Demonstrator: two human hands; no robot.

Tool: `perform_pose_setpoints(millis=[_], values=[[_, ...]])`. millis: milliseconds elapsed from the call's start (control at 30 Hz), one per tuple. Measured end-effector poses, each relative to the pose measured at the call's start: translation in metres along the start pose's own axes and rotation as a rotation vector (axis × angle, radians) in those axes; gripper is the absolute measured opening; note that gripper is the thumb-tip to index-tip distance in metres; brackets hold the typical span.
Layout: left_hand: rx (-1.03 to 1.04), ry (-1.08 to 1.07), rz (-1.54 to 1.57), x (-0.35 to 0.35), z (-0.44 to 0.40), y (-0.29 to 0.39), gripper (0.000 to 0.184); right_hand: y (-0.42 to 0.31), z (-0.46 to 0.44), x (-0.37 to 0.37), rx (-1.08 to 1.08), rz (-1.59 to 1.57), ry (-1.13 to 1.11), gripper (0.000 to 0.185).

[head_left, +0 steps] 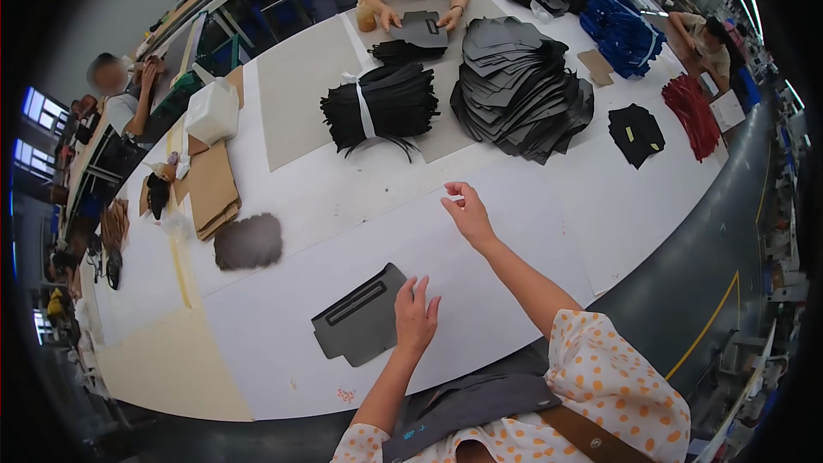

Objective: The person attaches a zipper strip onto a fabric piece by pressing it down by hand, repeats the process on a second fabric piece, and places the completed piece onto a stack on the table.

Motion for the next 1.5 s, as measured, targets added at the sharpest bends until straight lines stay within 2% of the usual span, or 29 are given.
perform_pose_setpoints(millis=[133,233,300,333,533,567,667,767,833,867,967,1067,1167,1267,1500], values=[[-0.048,0.075,0.061,0.063,-0.065,0.008,0.055,-0.013,-0.117,-0.016,0.087,-0.203,-0.03,0.033],[-0.03,0.191,-0.164,0.1,-0.1,0.001,0.053,-0.015,-0.195,-0.022,0.182,-0.395,-0.066,0.031],[-0.062,0.174,-0.309,0.118,-0.107,-0.002,0.053,-0.005,-0.244,-0.019,0.26,-0.462,-0.084,0.03],[-0.077,0.164,-0.384,0.122,-0.107,-0.005,0.053,-0.001,-0.265,-0.017,0.284,-0.509,-0.057,0.03],[-0.132,0.121,-0.394,0.124,-0.109,-0.008,0.057,0.026,-0.351,0.012,0.454,-0.719,0.052,0.032],[-0.138,0.117,-0.398,0.124,-0.109,-0.008,0.057,0.038,-0.365,0.022,0.493,-0.783,0.06,0.039],[-0.152,0.104,-0.408,0.125,-0.109,-0.009,0.058,0.055,-0.398,0.047,0.547,-0.779,0.197,0.043],[-0.16,0.095,-0.41,0.124,-0.111,-0.007,0.058,0.073,-0.429,0.068,0.508,-0.762,0.332,0.043],[-0.16,0.092,-0.406,0.123,-0.111,-0.007,0.059,0.095,-0.457,0.089,0.464,-0.799,0.33,0.04],[-0.158,0.09,-0.412,0.124,-0.11,-0.007,0.059,0.09,-0.46,0.092,0.441,-0.817,0.329,0.039],[-0.156,0.085,-0.423,0.124,-0.11,-0.008,0.059,0.073,-0.46,0.092,0.543,-0.854,0.324,0.058],[-0.156,0.083,-0.413,0.124,-0.11,-0.008,0.059,0.05,-0.445,0.092,0.695,-1.137,0.398,0.055],[-0.148,0.087,-0.387,0.125,-0.11,-0.008,0.059,0.051,-0.445,0.094,0.737,-1.216,0.537,0.051],[-0.145,0.089,-0.386,0.125,-0.108,-0.007,0.06,0.05,-0.441,0.094,0.655,-1.308,0.533,0.044],[-0.139,0.099,-0.382,0.124,-0.108,-0.007,0.06,0.031,-0.43,0.074,0.574,-1.114,0.532,0.028]])
Point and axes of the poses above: each hand's wrist, its own z-axis away from the middle knuckle, its own x-axis out of the palm, y = z × x, the point moved 5 cm from there along -z, towards the middle knuckle, and after that the axes turned 7 degrees about y, right-handed, at the moved point
